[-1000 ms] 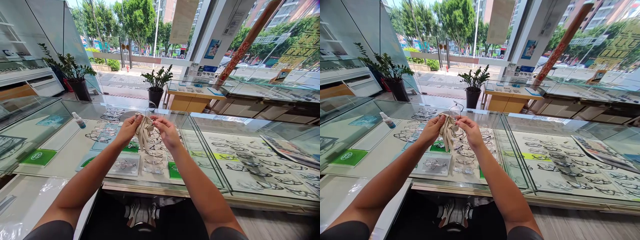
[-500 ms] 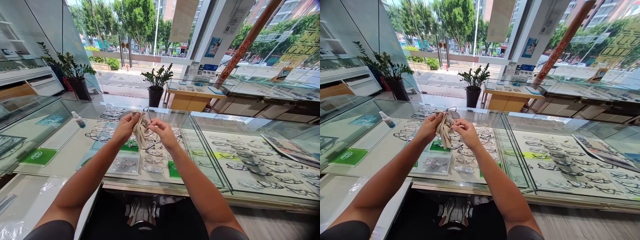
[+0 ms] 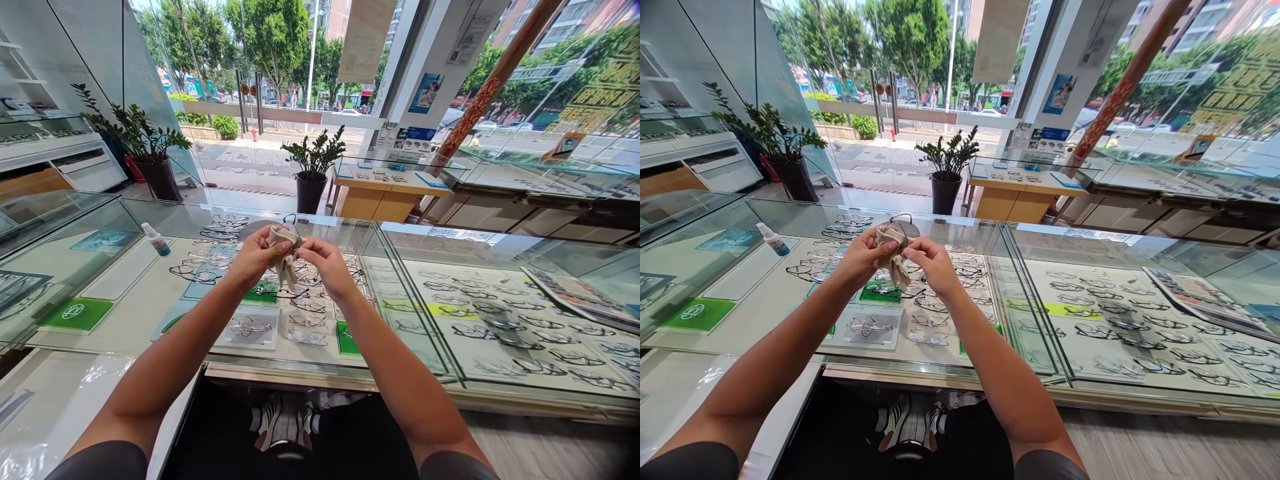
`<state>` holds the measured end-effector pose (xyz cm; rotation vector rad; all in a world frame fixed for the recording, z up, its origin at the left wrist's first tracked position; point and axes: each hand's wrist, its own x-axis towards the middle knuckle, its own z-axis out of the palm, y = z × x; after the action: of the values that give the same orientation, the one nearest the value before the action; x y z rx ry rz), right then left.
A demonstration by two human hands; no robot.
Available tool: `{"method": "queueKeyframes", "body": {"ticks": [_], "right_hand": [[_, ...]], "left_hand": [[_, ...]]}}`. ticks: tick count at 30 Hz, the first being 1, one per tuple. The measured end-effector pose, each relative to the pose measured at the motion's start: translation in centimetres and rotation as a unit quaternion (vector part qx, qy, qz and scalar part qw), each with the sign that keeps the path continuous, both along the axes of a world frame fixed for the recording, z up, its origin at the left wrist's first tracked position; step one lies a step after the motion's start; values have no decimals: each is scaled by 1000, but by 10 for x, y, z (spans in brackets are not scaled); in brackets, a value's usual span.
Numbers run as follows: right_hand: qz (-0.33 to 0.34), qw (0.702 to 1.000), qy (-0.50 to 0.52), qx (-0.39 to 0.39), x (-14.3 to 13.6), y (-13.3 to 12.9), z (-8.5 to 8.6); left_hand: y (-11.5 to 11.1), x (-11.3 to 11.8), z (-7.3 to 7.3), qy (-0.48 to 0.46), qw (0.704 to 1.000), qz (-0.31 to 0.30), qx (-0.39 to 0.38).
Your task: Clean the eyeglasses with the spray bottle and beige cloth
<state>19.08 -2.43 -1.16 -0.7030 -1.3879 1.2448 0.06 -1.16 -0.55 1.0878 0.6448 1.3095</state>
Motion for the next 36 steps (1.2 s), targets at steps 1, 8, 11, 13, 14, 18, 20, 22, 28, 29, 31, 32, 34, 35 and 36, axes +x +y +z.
{"method": "queueKeyframes", "body": {"ticks": [1, 8, 11, 13, 14, 18, 20, 22, 28, 29, 31, 32, 34, 35, 36], "right_hand": [[1, 1000, -2, 0, 0, 0, 0], [17, 1000, 0, 8, 0, -2, 0], [15, 1000, 4, 10, 0, -3, 1], [12, 1000, 3, 9, 0, -3, 1], [11, 1000, 2, 9, 0, -3, 1], [4, 1000, -13, 4, 0, 0, -1], [5, 1000, -21, 0, 0, 1, -2], [11, 1000, -23, 0, 0, 2, -3], [20, 1000, 5, -10, -1, 3, -5], [21, 1000, 6, -10, -2, 3, -6], [22, 1000, -4, -7, -2, 2, -6], [21, 1000, -9, -5, -3, 2, -6], [25, 1000, -17, -2, -3, 1, -6], [31, 999, -19, -1, -3, 1, -6], [37, 999, -23, 0, -3, 1, -6]], "left_hand": [[0, 0, 0, 3, 1000, -5, 6], [-3, 0, 0, 13, 1000, -11, 7], [-2, -2, -3, 32, 999, 2, 2], [-1, -2, -4, 42, 999, 8, 6], [0, -3, -5, 42, 999, 9, 10], [2, -3, -6, 33, 999, 7, 17], [2, -3, -4, 22, 1000, 1, 14], [1, -4, -2, 12, 1000, -12, 15], [0, -5, -1, 39, 998, -46, 31], [0, -5, -2, 43, 998, -43, 32], [-1, -3, -5, 43, 998, -29, 33], [-1, -2, -6, 41, 998, -20, 33], [0, 0, -8, 35, 999, -7, 33], [0, 1, -9, 32, 999, -5, 31], [0, 1, -10, 30, 999, -5, 28]]}}
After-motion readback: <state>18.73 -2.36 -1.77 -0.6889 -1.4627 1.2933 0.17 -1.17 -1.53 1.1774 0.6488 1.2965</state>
